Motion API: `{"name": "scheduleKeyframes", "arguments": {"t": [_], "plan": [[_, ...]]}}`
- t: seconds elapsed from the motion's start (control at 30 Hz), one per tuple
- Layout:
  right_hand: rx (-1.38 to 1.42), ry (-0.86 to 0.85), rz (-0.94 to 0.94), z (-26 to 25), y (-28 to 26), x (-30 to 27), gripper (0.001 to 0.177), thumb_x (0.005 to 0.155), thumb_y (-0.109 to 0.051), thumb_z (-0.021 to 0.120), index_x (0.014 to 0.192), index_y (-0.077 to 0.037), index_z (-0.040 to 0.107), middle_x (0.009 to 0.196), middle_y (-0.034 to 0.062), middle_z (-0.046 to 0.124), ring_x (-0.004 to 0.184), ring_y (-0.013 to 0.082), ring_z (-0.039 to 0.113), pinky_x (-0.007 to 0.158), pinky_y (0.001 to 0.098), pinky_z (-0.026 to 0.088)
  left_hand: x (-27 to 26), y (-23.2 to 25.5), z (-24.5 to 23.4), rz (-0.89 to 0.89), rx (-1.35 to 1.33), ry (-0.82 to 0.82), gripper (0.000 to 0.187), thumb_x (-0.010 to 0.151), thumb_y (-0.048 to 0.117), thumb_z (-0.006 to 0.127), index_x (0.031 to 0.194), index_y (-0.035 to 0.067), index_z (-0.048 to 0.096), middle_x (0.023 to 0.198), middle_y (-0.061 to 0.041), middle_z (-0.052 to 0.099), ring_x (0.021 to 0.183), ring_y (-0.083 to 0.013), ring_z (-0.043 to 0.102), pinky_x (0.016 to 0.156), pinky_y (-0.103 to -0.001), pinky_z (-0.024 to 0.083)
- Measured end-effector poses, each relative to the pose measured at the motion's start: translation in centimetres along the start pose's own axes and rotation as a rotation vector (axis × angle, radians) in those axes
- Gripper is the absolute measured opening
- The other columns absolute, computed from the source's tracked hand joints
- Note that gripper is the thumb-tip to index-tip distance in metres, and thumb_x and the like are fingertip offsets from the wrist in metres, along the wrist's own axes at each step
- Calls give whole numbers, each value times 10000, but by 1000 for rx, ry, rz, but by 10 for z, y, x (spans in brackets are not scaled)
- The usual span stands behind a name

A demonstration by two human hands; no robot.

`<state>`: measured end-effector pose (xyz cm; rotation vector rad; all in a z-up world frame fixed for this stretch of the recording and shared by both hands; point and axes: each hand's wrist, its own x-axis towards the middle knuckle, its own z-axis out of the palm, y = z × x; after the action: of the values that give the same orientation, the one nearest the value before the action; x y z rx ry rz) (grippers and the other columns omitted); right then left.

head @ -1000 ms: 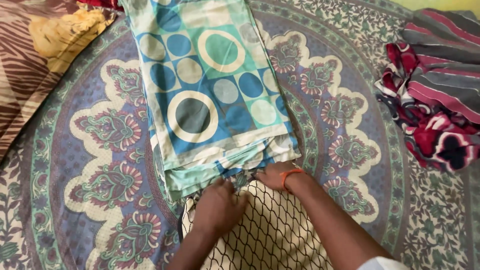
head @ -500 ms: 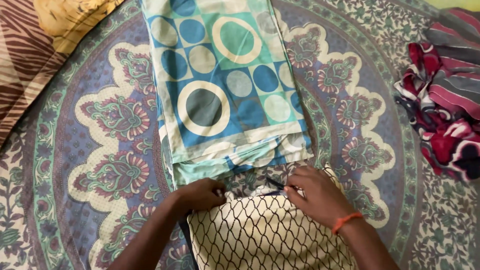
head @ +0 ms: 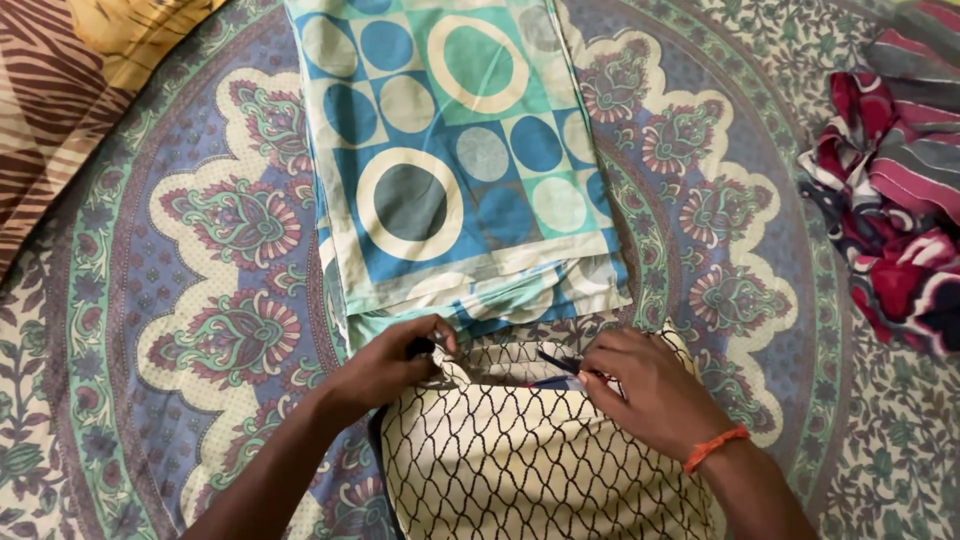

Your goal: Putting a pillowcase onto a pillow on a bed.

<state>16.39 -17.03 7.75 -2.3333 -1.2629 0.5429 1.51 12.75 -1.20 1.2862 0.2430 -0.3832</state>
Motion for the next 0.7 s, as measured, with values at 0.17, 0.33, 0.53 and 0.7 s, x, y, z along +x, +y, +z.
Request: {"name": "scheduleKeyframes", "arguments": {"t": [0.17, 0.33, 0.53, 0.7], "plan": [[-11, -9, -5, 1, 2, 1, 218, 913, -236, 635, 879, -30, 698, 904, 81, 637, 949, 282, 607, 879, 426, 461, -14, 12, 2, 40, 152, 83, 230, 840, 0, 627, 1024, 51, 757, 959, 12, 640, 880, -114, 615, 797, -273, 519], [-19, -34, 23, 3, 2, 2, 222, 916, -242, 625, 877, -37, 699, 900, 79, 637, 945, 281, 605, 881, 426, 460, -6, -4, -8, -17, 453, 91, 256, 905, 144, 624, 1104, 85, 775, 927, -14, 471, 874, -165, 535, 836, -300, 483], [-12, -96, 52, 6, 12, 12, 233, 931, -272, 608, 918, -58, 699, 921, 80, 653, 974, 274, 610, 889, 422, 468, -1, 19, 14, -120, 1008, 44, 235, 951, 312, 682, 1073, 161, 815, 961, -65, 565, 892, -233, 592, 827, -389, 524], [73, -263, 330, 8, 9, 35, 311, 934, -327, 603, 1079, -51, 596, 1038, 112, 686, 1070, 284, 661, 919, 450, 513, 21, -9, 23, -156, 1133, -2, 230, 961, 250, 621, 1102, 238, 802, 1008, -65, 771, 804, -243, 723, 767, -409, 598]]}}
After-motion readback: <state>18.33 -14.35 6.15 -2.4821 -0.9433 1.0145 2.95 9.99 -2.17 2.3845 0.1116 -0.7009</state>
